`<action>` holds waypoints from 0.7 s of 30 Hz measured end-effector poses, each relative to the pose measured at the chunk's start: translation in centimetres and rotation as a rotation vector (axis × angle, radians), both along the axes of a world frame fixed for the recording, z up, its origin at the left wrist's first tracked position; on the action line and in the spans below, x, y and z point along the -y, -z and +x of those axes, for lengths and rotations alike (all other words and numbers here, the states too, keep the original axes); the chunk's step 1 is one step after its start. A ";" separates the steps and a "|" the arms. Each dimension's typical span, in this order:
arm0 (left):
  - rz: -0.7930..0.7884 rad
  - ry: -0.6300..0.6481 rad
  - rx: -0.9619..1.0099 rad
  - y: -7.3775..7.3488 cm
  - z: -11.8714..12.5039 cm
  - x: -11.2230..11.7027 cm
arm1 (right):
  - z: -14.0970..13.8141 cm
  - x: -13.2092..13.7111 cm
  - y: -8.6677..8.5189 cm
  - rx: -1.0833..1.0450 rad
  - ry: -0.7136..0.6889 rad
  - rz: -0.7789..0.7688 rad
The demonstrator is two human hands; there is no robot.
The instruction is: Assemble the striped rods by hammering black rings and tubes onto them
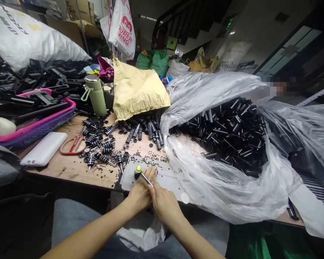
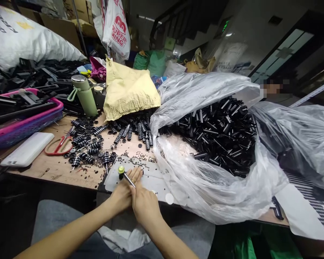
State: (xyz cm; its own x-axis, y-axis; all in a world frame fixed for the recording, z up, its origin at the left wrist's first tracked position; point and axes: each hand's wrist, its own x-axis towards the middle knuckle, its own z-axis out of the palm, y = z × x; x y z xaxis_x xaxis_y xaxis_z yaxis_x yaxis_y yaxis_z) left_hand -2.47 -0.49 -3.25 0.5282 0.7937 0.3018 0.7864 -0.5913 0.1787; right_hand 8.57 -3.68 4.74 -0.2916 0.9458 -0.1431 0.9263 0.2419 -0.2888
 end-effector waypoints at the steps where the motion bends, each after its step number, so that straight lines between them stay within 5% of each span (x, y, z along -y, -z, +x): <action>1: -0.028 -0.004 0.046 -0.1 -0.1 -0.4 | 0.2 -0.2 0.3 0.018 0.009 -0.017; 6: -0.158 -0.121 0.152 -2.1 0.3 -0.6 | 3.3 -2.2 0.4 0.025 0.195 0.078; 10: -0.220 0.029 0.144 -4.3 0.5 -0.3 | 6.3 -4.2 2.3 0.127 0.275 0.194; 12: -0.239 -0.096 0.164 -5.3 -0.8 -2.7 | 7.0 -4.7 3.6 0.151 0.267 0.283; 16: -0.227 -0.562 0.045 -6.3 -5.0 -11.9 | 6.4 -4.6 4.0 0.053 0.194 0.383; 19: -0.272 -0.596 -0.039 -5.8 -6.9 -16.9 | 6.8 -5.9 2.0 -0.126 0.147 0.433; 21: -0.289 -0.555 -0.054 -5.2 -7.5 -18.0 | 9.0 -7.9 0.2 -0.151 0.257 0.493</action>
State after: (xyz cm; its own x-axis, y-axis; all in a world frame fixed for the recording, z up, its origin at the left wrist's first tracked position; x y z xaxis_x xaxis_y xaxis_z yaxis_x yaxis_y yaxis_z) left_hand -9.93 17.53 1.92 0.0229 0.9996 0.0187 0.9748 -0.0265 0.2215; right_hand 17.59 4.21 4.50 -0.0267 0.9333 0.3581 0.9305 0.1541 -0.3323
